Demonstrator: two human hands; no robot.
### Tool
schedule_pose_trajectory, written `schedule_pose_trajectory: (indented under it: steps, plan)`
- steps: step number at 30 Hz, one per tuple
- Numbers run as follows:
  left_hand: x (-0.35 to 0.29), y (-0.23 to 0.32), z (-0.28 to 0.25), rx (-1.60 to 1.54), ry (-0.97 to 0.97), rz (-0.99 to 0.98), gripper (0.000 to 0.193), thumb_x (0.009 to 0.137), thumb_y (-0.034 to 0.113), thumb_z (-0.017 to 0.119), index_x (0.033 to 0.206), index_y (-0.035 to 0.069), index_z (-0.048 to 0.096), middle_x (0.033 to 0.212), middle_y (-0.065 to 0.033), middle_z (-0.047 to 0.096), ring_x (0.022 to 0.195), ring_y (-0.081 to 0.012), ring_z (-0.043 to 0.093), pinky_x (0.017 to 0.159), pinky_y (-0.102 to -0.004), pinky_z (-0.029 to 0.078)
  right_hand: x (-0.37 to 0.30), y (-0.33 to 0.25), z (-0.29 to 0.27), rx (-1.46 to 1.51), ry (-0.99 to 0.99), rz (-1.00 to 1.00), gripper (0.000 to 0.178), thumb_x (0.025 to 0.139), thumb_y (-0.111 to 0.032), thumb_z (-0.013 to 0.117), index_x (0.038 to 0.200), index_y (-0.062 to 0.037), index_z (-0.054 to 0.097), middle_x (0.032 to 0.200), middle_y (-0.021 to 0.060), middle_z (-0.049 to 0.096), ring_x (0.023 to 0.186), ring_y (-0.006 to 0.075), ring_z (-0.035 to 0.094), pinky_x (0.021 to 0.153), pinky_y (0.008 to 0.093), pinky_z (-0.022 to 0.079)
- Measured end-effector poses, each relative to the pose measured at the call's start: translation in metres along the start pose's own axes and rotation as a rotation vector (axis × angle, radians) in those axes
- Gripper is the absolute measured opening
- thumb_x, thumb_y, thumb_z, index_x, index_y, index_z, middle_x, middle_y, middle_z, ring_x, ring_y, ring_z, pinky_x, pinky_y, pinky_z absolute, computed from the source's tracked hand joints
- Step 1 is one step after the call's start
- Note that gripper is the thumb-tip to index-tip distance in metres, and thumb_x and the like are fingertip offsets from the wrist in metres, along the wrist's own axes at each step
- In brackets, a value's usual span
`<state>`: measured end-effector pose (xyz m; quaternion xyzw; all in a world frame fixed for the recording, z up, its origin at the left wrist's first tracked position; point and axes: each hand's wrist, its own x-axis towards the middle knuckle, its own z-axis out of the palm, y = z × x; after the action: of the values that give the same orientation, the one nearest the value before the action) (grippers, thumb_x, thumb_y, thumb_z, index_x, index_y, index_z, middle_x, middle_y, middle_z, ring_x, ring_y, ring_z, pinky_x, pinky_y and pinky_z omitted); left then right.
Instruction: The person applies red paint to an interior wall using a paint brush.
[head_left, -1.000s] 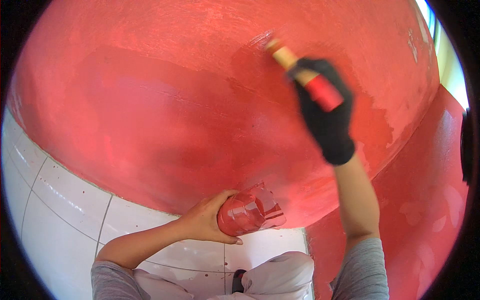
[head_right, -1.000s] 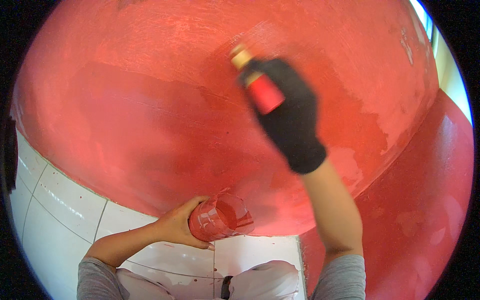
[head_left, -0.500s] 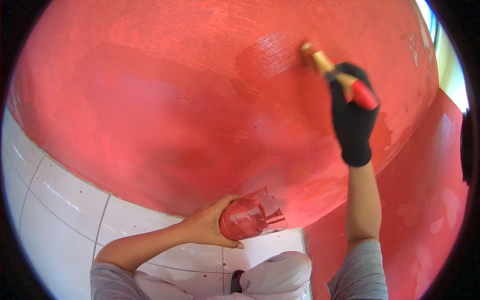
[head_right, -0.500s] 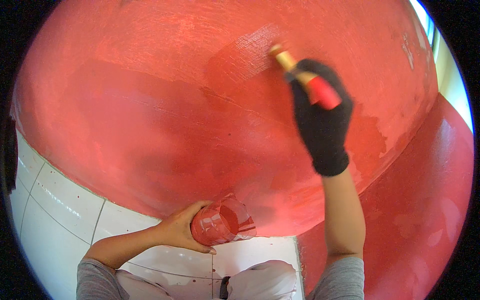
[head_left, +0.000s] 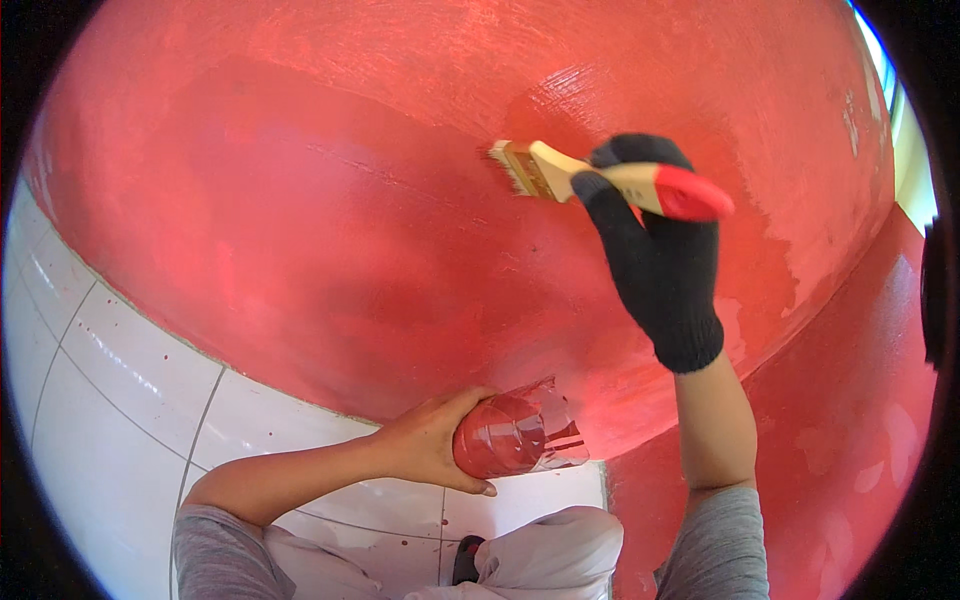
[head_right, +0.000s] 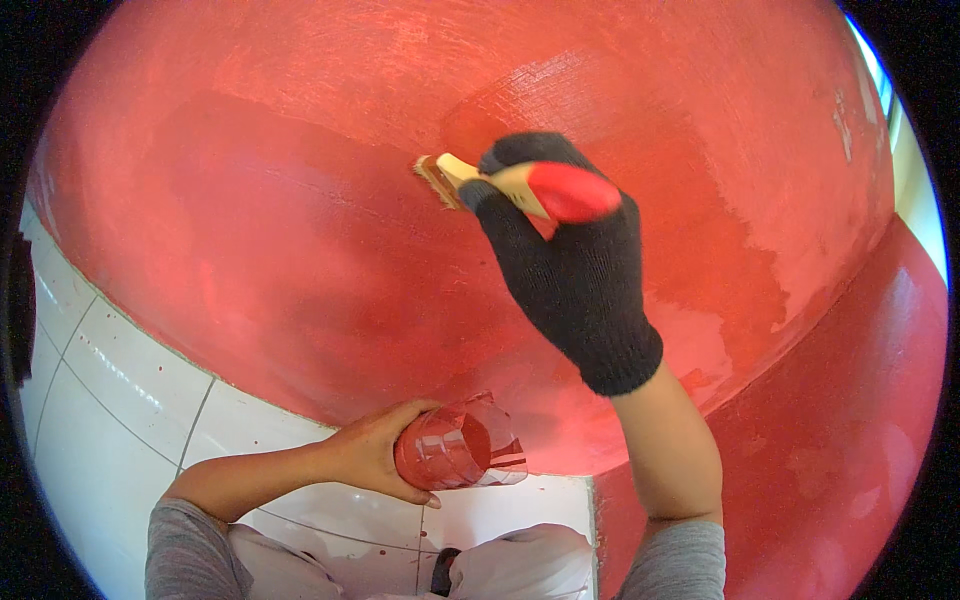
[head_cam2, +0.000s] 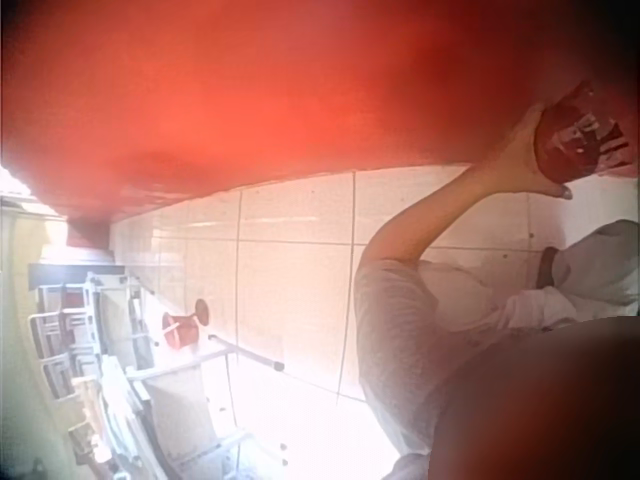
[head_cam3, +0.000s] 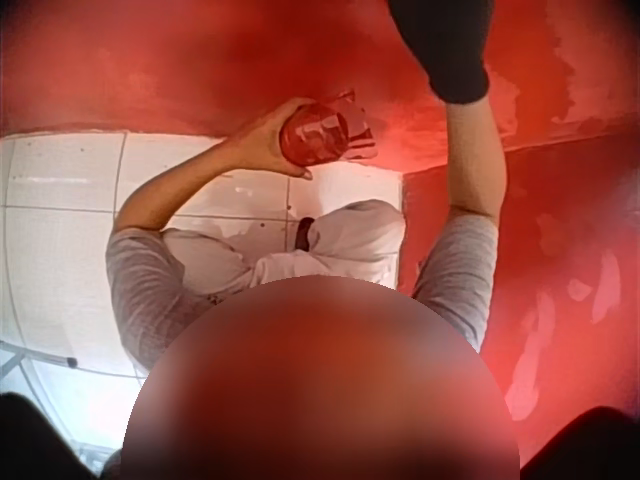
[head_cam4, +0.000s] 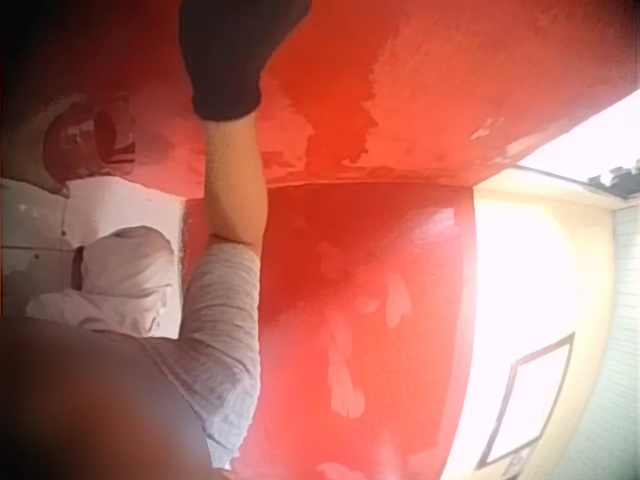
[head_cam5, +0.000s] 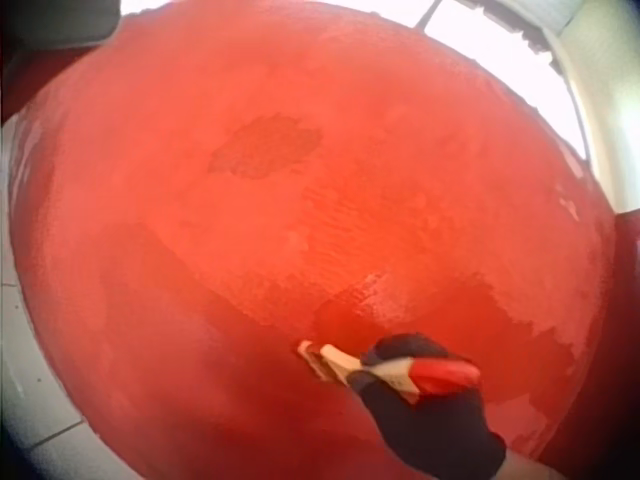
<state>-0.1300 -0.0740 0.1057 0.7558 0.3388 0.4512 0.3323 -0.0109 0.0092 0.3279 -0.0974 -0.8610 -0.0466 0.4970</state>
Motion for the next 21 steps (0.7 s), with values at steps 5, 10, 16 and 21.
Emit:
schedule_pose_trajectory:
  steps: [5,10,16,21]
  plan:
    - [-0.001,-0.006,-0.002,0.007,-0.001,-0.012,0.101,0.053,0.045,0.087,0.131,0.004,0.036,0.121,-0.0175,0.053,0.109,-0.0335,0.055,0.091,-0.0405,0.047,0.024,-0.004,0.001,-0.075,0.13,0.046,0.014,0.084,-0.004,0.066,0.096,-0.0017,0.059,0.084,0.0018,0.06,0.078,0.0069,0.056,0.069,0.0218,0.045]
    - [-0.001,-0.009,-0.004,-0.02,-0.02,0.001,0.1,0.055,0.044,0.087,0.131,0.005,0.036,0.121,-0.0176,0.053,0.109,-0.0335,0.055,0.091,-0.0404,0.046,0.02,-0.004,0.013,-0.242,-0.182,-0.158,0.017,0.082,-0.003,0.068,0.096,-0.0021,0.059,0.086,0.0017,0.061,0.078,0.0061,0.055,0.069,0.0214,0.046]
    - [-0.003,-0.009,-0.005,-0.047,0.031,0.054,0.093,0.055,0.034,0.086,0.128,0.003,0.038,0.118,-0.0194,0.055,0.107,-0.0357,0.056,0.09,-0.042,0.046,0.021,-0.003,0.017,-0.144,-0.004,-0.095,0.016,0.082,-0.004,0.068,0.096,-0.0025,0.058,0.085,0.0024,0.061,0.078,0.007,0.057,0.072,0.0226,0.046]
    - [-0.003,-0.011,-0.008,-0.09,-0.005,0.021,0.093,0.055,0.032,0.086,0.129,0.003,0.038,0.118,-0.0188,0.055,0.107,-0.0354,0.056,0.09,-0.0421,0.046,0.024,-0.007,0.017,-0.254,-0.068,-0.06,0.019,0.083,-0.003,0.068,0.099,-0.0017,0.057,0.09,0.0022,0.061,0.081,0.0075,0.057,0.073,0.0221,0.046]
